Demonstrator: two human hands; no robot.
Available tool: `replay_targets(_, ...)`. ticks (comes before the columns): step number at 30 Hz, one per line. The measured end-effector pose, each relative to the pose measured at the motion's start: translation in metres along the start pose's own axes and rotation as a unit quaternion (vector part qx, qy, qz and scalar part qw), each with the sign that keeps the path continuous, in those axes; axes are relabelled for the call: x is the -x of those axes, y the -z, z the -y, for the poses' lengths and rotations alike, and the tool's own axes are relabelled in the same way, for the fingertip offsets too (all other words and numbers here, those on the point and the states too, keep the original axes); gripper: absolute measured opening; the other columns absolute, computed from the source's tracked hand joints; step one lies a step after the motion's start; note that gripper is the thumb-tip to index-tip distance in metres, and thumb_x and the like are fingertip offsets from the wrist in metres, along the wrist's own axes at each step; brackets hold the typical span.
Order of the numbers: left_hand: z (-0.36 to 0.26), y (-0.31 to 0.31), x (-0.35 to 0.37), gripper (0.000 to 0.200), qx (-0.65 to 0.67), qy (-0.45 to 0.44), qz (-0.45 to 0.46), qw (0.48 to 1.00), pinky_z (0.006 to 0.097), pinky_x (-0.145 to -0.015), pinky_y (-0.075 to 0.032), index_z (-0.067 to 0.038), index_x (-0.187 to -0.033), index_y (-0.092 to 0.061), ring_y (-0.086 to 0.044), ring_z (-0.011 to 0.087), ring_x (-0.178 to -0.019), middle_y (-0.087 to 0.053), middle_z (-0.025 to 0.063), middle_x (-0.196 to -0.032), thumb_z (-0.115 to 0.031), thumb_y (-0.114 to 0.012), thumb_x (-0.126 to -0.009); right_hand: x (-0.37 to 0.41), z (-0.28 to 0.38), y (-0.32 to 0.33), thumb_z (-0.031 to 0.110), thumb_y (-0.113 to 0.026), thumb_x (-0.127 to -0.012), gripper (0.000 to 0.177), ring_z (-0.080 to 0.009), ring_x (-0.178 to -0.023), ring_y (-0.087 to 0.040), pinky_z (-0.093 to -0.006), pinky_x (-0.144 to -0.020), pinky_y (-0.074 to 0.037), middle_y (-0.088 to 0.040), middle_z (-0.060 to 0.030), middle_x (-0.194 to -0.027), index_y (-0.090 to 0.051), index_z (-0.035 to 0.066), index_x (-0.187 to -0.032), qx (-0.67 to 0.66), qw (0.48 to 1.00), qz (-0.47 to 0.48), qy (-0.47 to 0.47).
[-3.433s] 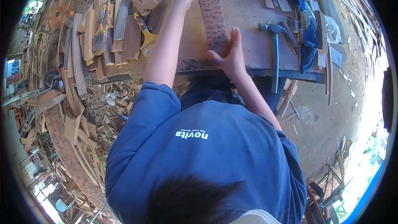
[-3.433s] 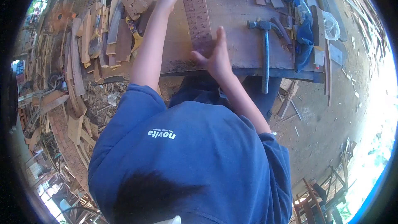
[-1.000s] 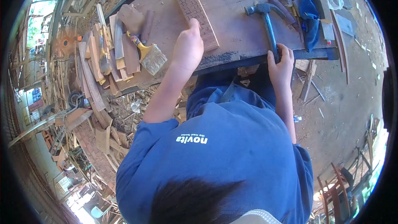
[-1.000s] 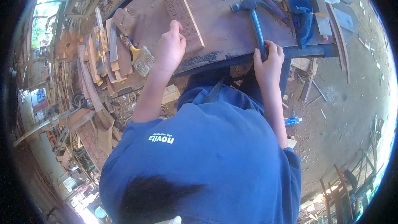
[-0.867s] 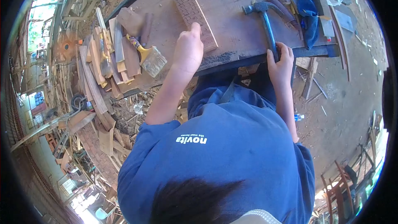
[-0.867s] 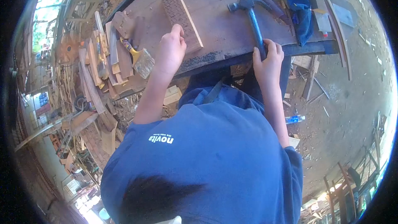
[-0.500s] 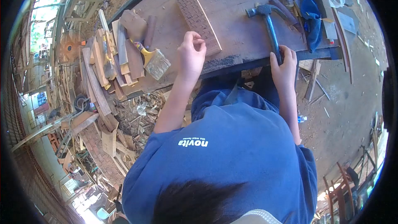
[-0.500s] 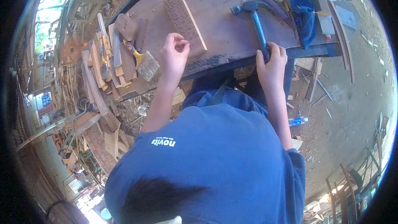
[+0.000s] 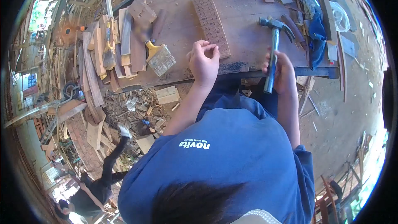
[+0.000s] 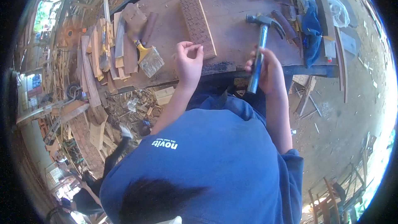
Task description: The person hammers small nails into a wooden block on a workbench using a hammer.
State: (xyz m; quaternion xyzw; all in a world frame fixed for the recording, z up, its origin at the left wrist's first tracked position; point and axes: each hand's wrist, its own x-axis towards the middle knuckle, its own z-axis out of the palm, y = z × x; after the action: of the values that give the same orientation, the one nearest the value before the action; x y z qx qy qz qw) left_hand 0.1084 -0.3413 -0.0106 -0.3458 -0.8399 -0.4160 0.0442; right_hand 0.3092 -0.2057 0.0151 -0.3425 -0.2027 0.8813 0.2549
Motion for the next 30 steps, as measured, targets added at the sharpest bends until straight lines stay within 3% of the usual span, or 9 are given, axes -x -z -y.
replay_targets(2,0.000,0.003,0.003,0.030,0.004,-0.020,-0.005,1.000,0.0360,-0.089,-0.039,-0.010,-0.100,-0.054,-0.065,0.0207,-0.088,-0.074,-0.0008,-0.085,-0.015,-0.075,-0.081,-0.008,0.006,-0.009,0.026,-0.049,-0.101,0.033,-0.0140,-0.066,-0.059,-0.0214,-0.052,-0.050,-0.056,-0.0067,-0.090,-0.046,-0.001,-0.121,0.007,0.999,-0.043,0.022)
replay_targets(4,-0.001,0.008,0.007,0.029,-0.002,-0.025,-0.006,1.000,0.0362,-0.088,-0.039,-0.010,-0.100,-0.054,-0.065,0.0203,-0.088,-0.074,-0.0007,-0.085,-0.014,-0.075,-0.080,-0.026,0.010,0.011,0.026,-0.043,-0.105,0.030,-0.0090,-0.057,-0.048,-0.0170,-0.044,-0.042,-0.049,-0.0039,-0.084,-0.046,0.000,-0.120,-0.196,0.978,0.058,-0.042)
replay_targets(5,-0.002,0.011,0.010,0.029,-0.010,-0.035,-0.003,0.999,0.0364,-0.087,-0.039,-0.010,-0.100,-0.054,-0.065,0.0200,-0.087,-0.074,-0.0006,-0.085,-0.014,-0.075,-0.080,-0.028,0.010,0.017,0.026,-0.040,-0.107,0.032,-0.0064,-0.052,-0.037,-0.0180,-0.038,-0.035,-0.040,-0.0012,-0.078,-0.045,0.000,-0.125,-0.195,0.976,0.083,-0.048)
replay_targets(6,-0.004,0.014,0.011,0.029,-0.007,-0.027,-0.011,1.000,0.0364,-0.087,-0.039,-0.010,-0.100,-0.054,-0.065,0.0200,-0.087,-0.074,-0.0006,-0.085,-0.014,-0.075,-0.080,-0.027,0.010,0.018,0.026,-0.040,-0.107,0.032,-0.0064,-0.052,-0.037,-0.0180,-0.038,-0.035,-0.040,-0.0012,-0.078,-0.045,0.000,-0.125,-0.185,0.978,0.084,-0.052)
replay_targets(13,-0.005,0.017,0.021,0.019,0.013,-0.009,-0.020,1.000,0.0364,-0.082,-0.038,-0.012,-0.086,-0.061,-0.062,0.0194,-0.080,-0.068,-0.0029,-0.074,-0.014,-0.077,-0.077,0.011,-0.007,-0.002,0.030,-0.044,-0.106,0.027,-0.0049,-0.043,-0.035,-0.0192,-0.034,-0.029,-0.041,0.0005,-0.072,-0.049,0.010,-0.124,0.156,0.986,-0.063,0.015)
replay_targets(16,0.000,0.010,0.025,0.013,0.025,-0.013,-0.049,0.998,0.0369,-0.080,-0.039,-0.015,-0.077,-0.065,-0.060,0.0199,-0.079,-0.065,-0.0036,-0.071,-0.015,-0.078,-0.076,0.026,-0.022,-0.013,0.028,-0.043,-0.106,0.027,-0.0060,-0.041,-0.037,-0.0204,-0.033,-0.030,-0.043,-0.0002,-0.070,-0.048,0.009,-0.125,0.282,0.954,-0.066,0.080)
replay_targets(26,0.010,-0.002,0.030,0.023,0.101,-0.004,-0.079,0.992,0.0375,-0.082,-0.039,-0.013,-0.088,-0.062,-0.057,0.0208,-0.086,-0.067,-0.0026,-0.078,-0.013,-0.081,-0.075,0.065,-0.042,-0.048,0.011,-0.047,-0.104,0.034,-0.0039,-0.048,-0.043,-0.0187,-0.040,-0.035,-0.053,-0.0031,-0.075,-0.042,0.001,-0.136,0.449,0.886,-0.002,0.119)
replay_targets(28,0.010,-0.002,0.030,0.027,0.099,-0.003,-0.088,0.991,0.0369,-0.084,-0.039,-0.012,-0.091,-0.060,-0.057,0.0211,-0.085,-0.068,-0.0019,-0.078,-0.010,-0.082,-0.074,0.063,-0.048,-0.046,0.011,-0.049,-0.103,0.035,-0.0039,-0.051,-0.043,-0.0180,-0.045,-0.035,-0.052,-0.0006,-0.073,-0.043,0.002,-0.136,0.567,0.808,0.037,0.154)
replay_targets(30,0.012,-0.002,0.031,0.031,0.102,0.008,-0.077,0.992,0.0378,-0.085,-0.038,-0.013,-0.093,-0.056,-0.057,0.0210,-0.085,-0.067,-0.0023,-0.080,-0.010,-0.081,-0.075,0.065,-0.049,-0.052,0.012,-0.052,-0.102,0.036,-0.0061,-0.053,-0.046,-0.0216,-0.049,-0.037,-0.054,-0.0029,-0.071,-0.045,0.002,-0.135,0.583,0.797,0.039,0.152)
